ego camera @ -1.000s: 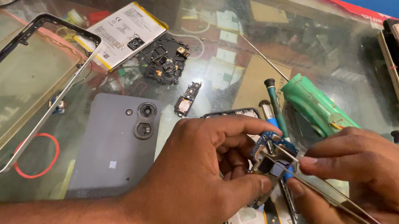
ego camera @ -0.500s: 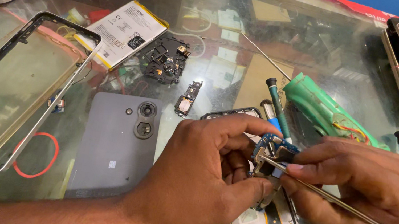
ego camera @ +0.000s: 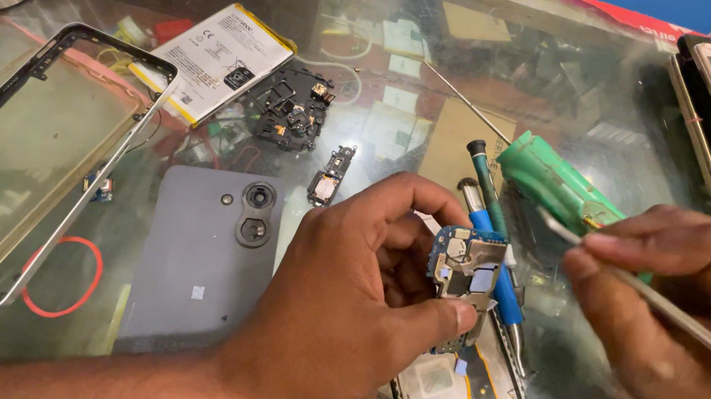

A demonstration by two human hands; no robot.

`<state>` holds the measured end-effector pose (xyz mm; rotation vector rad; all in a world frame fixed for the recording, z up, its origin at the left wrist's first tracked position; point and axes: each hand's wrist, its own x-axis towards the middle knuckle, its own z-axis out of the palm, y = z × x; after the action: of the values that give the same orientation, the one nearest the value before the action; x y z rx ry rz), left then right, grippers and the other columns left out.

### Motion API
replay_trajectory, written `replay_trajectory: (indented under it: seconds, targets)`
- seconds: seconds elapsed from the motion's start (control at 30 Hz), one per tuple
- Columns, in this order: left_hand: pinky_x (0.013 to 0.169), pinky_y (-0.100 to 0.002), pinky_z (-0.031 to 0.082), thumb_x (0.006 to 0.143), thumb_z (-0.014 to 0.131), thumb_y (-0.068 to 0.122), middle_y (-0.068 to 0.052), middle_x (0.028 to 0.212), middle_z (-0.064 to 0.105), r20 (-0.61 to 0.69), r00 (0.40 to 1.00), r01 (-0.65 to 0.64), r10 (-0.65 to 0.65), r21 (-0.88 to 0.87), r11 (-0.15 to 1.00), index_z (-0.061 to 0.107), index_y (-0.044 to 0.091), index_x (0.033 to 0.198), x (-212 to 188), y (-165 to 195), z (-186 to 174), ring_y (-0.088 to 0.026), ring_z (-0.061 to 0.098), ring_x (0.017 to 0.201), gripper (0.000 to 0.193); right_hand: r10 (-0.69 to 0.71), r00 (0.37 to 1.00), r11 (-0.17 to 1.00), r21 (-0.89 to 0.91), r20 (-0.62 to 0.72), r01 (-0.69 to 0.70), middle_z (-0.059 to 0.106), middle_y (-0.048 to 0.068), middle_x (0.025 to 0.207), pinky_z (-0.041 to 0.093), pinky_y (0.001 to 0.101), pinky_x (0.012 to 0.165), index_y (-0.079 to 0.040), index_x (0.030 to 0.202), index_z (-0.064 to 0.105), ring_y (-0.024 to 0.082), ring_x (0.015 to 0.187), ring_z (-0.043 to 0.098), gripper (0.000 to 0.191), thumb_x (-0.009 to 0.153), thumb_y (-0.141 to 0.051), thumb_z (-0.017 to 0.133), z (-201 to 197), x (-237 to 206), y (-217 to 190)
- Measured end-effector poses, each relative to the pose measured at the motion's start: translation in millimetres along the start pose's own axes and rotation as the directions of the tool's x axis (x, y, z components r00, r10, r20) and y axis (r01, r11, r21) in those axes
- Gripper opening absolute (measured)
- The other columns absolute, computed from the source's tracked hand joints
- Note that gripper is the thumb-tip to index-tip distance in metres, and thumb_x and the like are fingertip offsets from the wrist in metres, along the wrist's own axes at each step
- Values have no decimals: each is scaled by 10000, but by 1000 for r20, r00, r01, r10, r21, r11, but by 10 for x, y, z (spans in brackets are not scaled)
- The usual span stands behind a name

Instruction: The person repairs a disassembled smartphone at a glass workbench, holding the exposed motherboard with one hand and using tweezers to lift, reposition, and press small internal components and connectors. They rework several areas of the board and handle the phone frame and other disassembled parts on the bench.

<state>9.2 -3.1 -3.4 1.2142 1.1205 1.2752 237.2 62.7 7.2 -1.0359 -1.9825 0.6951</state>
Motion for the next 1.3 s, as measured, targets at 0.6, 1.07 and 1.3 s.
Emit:
replay_trajectory:
  seconds: [0.6,1.07,1.3]
  targets:
    - [580,-238,581,812,803,83,-31,809,780,29,999,-31,29,94,995,570,56,1106,-7,1,9,-47,722,681,376,-288,933,951,-54,215,306,770,57,898,573,231,702,-50,908,724,128,799,716,237,735,-123,869,123,39,-66]
    - [588,-214,598,775,813,120,6,788,755,-32,994,-99,104,131,986,691,37,1174,-37,-29,33,-36,712,657,425,-412,904,881,-203,112,427,720,82,793,574,277,632,-39,812,666,157,671,733,210,737,-103,852,238,-65,-145]
    - [549,-245,587,731,841,118,-18,735,728,-104,993,-34,57,207,978,640,46,1112,-49,-16,26,-80,705,623,437,-478,877,816,-342,51,465,716,155,863,573,294,715,24,854,634,206,783,740,195,839,-27,822,191,103,-172]
